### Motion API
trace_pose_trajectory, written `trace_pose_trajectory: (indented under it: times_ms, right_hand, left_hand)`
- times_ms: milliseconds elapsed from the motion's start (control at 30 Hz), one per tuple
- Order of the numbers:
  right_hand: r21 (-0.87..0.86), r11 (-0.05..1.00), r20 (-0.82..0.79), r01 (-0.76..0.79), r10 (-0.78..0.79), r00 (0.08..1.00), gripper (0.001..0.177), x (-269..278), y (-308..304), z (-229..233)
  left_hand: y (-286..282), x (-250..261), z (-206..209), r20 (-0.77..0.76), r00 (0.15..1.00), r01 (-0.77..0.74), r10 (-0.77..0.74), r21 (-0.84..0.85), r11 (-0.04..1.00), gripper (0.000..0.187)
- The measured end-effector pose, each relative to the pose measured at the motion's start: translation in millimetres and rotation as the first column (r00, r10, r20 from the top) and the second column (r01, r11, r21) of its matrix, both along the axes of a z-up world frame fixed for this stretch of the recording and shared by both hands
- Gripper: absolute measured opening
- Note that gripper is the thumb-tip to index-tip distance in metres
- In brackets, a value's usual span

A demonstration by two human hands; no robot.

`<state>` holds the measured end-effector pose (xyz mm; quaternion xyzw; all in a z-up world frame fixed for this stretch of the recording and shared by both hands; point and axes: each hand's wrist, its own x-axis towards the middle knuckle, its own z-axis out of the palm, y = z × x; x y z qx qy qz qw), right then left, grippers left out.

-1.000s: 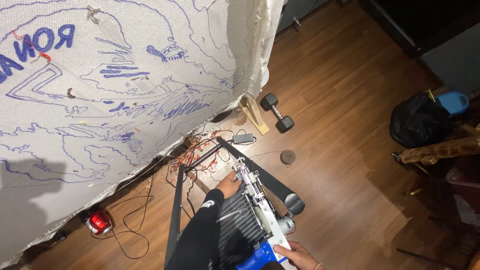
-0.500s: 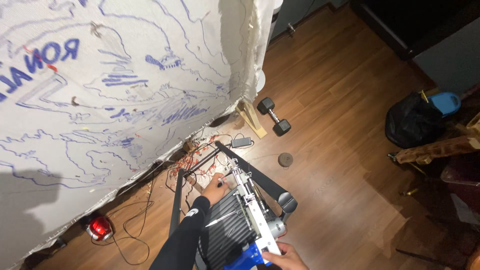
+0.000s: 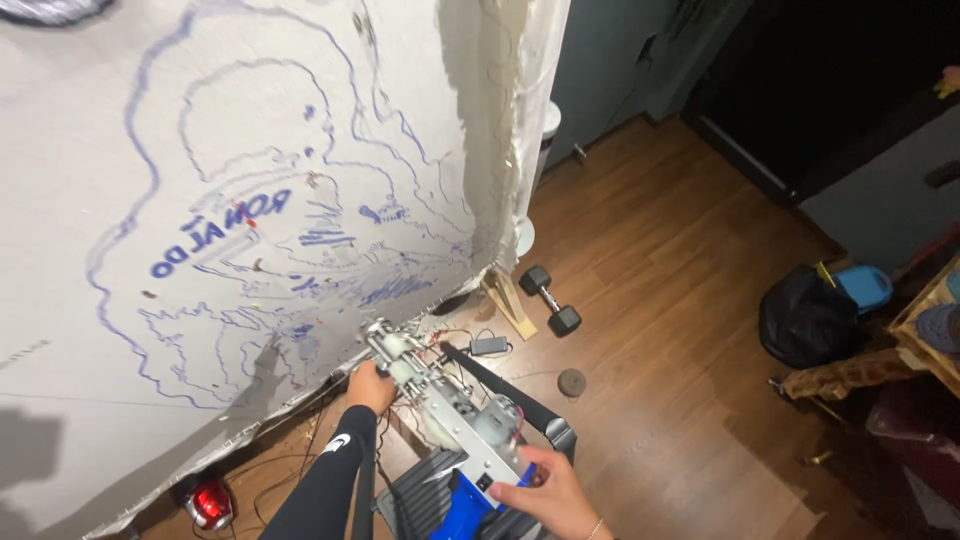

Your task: Tufting a rug on a large canvas frame using a tufting gun and yarn.

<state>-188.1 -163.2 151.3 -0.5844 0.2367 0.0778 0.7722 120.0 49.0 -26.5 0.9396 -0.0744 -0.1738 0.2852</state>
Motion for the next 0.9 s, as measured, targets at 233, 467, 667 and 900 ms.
trace_pose_trajectory:
  times_ms: [233,467,667,900]
  right_hand:
    - [-0.399,0.912,0.194,-0.091,0.181,0.964,0.037,45.4,-14.5,119.2]
    - [-0.336,0.938,0.330,-0.085,0.201,0.922,0.026,93.4,-48.3,167.9]
    - [-0.435,0.894,0.407,-0.106,0.300,0.863,0.031,138.4,-15.7,215.4]
    - [-0.294,0.932,0.419,-0.211,0.324,0.848,0.010,159.9,14.4,225.5]
  left_hand:
    - [-3.0,23.6,35.3,0.043,0.968,-0.228,0.248,-0.265,0.937,0.023]
    - [-28.4,4.6,118.2,-0.171,0.954,-0.277,0.247,-0.819,0.503,0.033]
    - [-44.6,-28.6,134.4,-0.126,0.973,-0.227,0.196,-0.696,0.682,0.045]
    - [-49.7,-52.4,117.9,-0.390,0.920,-0.384,-0.031,-0.916,0.112,0.030]
